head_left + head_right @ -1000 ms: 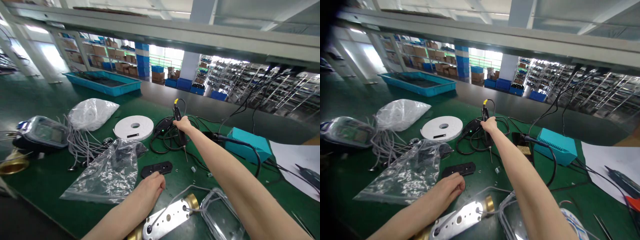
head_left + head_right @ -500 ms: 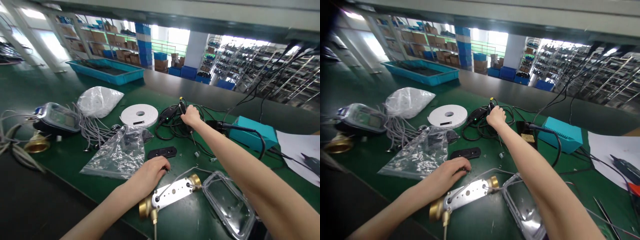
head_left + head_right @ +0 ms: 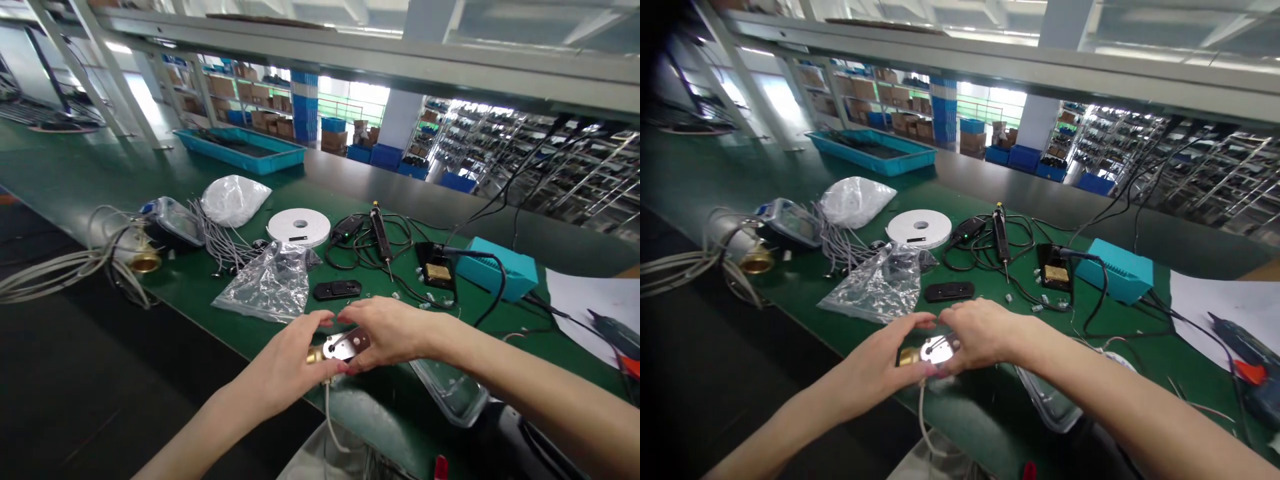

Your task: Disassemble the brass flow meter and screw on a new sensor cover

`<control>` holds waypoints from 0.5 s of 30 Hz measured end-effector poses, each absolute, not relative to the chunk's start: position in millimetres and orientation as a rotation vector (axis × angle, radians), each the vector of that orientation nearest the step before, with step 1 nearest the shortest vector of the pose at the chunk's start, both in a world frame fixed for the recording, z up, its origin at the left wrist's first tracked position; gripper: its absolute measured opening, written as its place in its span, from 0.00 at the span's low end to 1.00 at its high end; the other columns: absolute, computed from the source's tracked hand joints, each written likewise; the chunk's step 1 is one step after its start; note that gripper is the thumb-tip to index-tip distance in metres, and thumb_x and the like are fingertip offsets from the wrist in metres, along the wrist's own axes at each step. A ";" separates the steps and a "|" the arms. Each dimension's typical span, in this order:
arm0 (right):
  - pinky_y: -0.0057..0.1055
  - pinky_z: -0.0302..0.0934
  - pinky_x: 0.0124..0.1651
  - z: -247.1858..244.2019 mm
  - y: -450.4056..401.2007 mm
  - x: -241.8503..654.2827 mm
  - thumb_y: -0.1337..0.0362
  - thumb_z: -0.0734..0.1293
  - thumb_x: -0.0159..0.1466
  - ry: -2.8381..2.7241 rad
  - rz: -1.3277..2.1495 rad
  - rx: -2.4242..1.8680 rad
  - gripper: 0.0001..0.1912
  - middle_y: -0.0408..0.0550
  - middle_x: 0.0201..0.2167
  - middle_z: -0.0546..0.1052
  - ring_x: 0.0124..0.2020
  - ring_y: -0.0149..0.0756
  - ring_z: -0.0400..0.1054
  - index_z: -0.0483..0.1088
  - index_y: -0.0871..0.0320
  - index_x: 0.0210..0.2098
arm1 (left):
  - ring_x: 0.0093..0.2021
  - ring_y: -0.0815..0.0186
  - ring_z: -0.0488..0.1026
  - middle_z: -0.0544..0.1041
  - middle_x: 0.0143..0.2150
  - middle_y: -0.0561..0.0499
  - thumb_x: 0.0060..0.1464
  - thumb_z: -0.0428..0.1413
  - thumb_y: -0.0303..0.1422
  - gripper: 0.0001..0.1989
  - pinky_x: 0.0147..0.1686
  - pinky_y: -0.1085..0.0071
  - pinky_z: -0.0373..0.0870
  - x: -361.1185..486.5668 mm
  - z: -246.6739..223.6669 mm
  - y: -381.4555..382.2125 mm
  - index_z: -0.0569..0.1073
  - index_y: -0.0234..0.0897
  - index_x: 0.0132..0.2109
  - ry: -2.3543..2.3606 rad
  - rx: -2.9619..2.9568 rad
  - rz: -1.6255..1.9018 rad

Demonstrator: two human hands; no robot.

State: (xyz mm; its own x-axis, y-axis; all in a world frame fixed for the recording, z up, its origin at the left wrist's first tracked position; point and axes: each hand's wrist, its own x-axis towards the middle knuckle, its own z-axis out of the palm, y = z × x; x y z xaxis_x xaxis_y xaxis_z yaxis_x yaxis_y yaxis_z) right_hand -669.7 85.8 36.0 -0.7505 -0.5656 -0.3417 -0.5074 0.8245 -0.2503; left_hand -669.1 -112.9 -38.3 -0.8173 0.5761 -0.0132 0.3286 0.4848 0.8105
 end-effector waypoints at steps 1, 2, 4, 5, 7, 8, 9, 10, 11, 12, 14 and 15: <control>0.36 0.62 0.37 33.9 85.5 -666.0 0.50 0.69 0.52 2.596 -0.105 -0.791 0.28 0.56 0.42 0.77 0.40 0.48 0.72 0.69 0.61 0.46 | 0.54 0.57 0.65 0.68 0.54 0.49 0.49 0.63 0.36 0.30 0.55 0.61 0.60 -664.5 -41.1 -113.3 0.62 0.40 0.57 2.472 0.771 1.217; 0.35 0.61 0.35 31.9 85.8 -663.7 0.52 0.68 0.52 2.598 -0.033 -0.780 0.24 0.55 0.41 0.77 0.39 0.48 0.73 0.69 0.60 0.45 | 0.54 0.57 0.64 0.67 0.54 0.48 0.48 0.64 0.35 0.31 0.56 0.61 0.60 -661.0 -44.2 -112.9 0.61 0.39 0.57 2.492 0.779 1.195; 0.33 0.59 0.33 29.4 87.6 -661.3 0.59 0.66 0.55 2.625 0.071 -0.769 0.17 0.54 0.38 0.78 0.38 0.47 0.73 0.70 0.59 0.42 | 0.55 0.56 0.64 0.67 0.55 0.46 0.49 0.64 0.32 0.32 0.56 0.60 0.59 -656.6 -49.8 -110.8 0.60 0.38 0.59 2.530 0.795 1.169; 0.33 0.57 0.32 29.0 88.9 -660.3 0.62 0.65 0.55 2.640 0.102 -0.771 0.14 0.53 0.37 0.78 0.36 0.46 0.74 0.70 0.58 0.41 | 0.54 0.56 0.64 0.67 0.54 0.46 0.49 0.63 0.31 0.32 0.56 0.60 0.59 -655.3 -51.5 -109.5 0.60 0.37 0.59 2.545 0.797 1.161; 0.31 0.56 0.30 30.0 92.3 -658.0 0.63 0.64 0.56 2.669 0.116 -0.770 0.12 0.51 0.35 0.79 0.35 0.44 0.74 0.70 0.57 0.40 | 0.53 0.56 0.65 0.68 0.53 0.45 0.50 0.61 0.28 0.31 0.55 0.60 0.60 -653.9 -52.6 -107.4 0.59 0.36 0.59 2.564 0.788 1.150; 0.31 0.55 0.30 31.2 94.2 -656.6 0.62 0.64 0.57 2.682 0.108 -0.764 0.12 0.50 0.35 0.79 0.34 0.43 0.74 0.70 0.57 0.40 | 0.53 0.56 0.65 0.68 0.52 0.45 0.50 0.61 0.28 0.30 0.55 0.60 0.60 -653.5 -52.3 -106.8 0.59 0.36 0.59 2.569 0.779 1.147; 0.31 0.54 0.30 32.7 96.3 -655.0 0.62 0.64 0.57 2.696 0.091 -0.753 0.11 0.50 0.34 0.79 0.34 0.43 0.73 0.70 0.56 0.39 | 0.53 0.56 0.65 0.68 0.52 0.45 0.51 0.60 0.27 0.30 0.55 0.60 0.61 -653.1 -51.7 -106.5 0.59 0.36 0.59 2.570 0.769 1.146; 0.30 0.54 0.30 34.4 98.6 -653.5 0.61 0.64 0.58 2.705 0.061 -0.741 0.11 0.49 0.34 0.79 0.34 0.42 0.73 0.70 0.56 0.40 | 0.53 0.56 0.66 0.68 0.52 0.45 0.51 0.60 0.27 0.29 0.54 0.61 0.61 -652.8 -51.1 -106.6 0.59 0.36 0.59 2.568 0.760 1.146; 0.30 0.54 0.30 36.0 101.0 -652.0 0.61 0.64 0.59 2.709 0.023 -0.725 0.11 0.49 0.34 0.79 0.34 0.42 0.73 0.70 0.56 0.40 | 0.53 0.57 0.66 0.68 0.52 0.45 0.51 0.60 0.27 0.29 0.54 0.61 0.61 -652.6 -50.8 -106.9 0.60 0.36 0.58 2.567 0.753 1.148; 0.30 0.54 0.30 37.7 103.6 -650.6 0.61 0.64 0.59 2.710 -0.023 -0.708 0.11 0.49 0.34 0.79 0.34 0.41 0.73 0.70 0.56 0.41 | 0.53 0.57 0.65 0.68 0.52 0.46 0.51 0.60 0.27 0.29 0.54 0.61 0.61 -652.4 -50.7 -107.5 0.60 0.36 0.58 2.568 0.750 1.151; 0.29 0.55 0.31 41.0 109.2 -648.4 0.60 0.64 0.60 2.712 -0.133 -0.673 0.12 0.49 0.34 0.79 0.34 0.40 0.73 0.70 0.56 0.42 | 0.53 0.57 0.66 0.68 0.52 0.47 0.51 0.59 0.28 0.28 0.54 0.61 0.61 -652.1 -51.4 -108.7 0.60 0.37 0.58 2.570 0.761 1.152; 0.29 0.56 0.32 42.9 112.3 -647.5 0.60 0.64 0.60 2.717 -0.189 -0.654 0.12 0.49 0.35 0.79 0.35 0.39 0.73 0.70 0.56 0.42 | 0.52 0.58 0.66 0.68 0.52 0.47 0.51 0.59 0.28 0.27 0.53 0.61 0.62 -651.9 -51.9 -109.3 0.61 0.38 0.57 2.574 0.772 1.151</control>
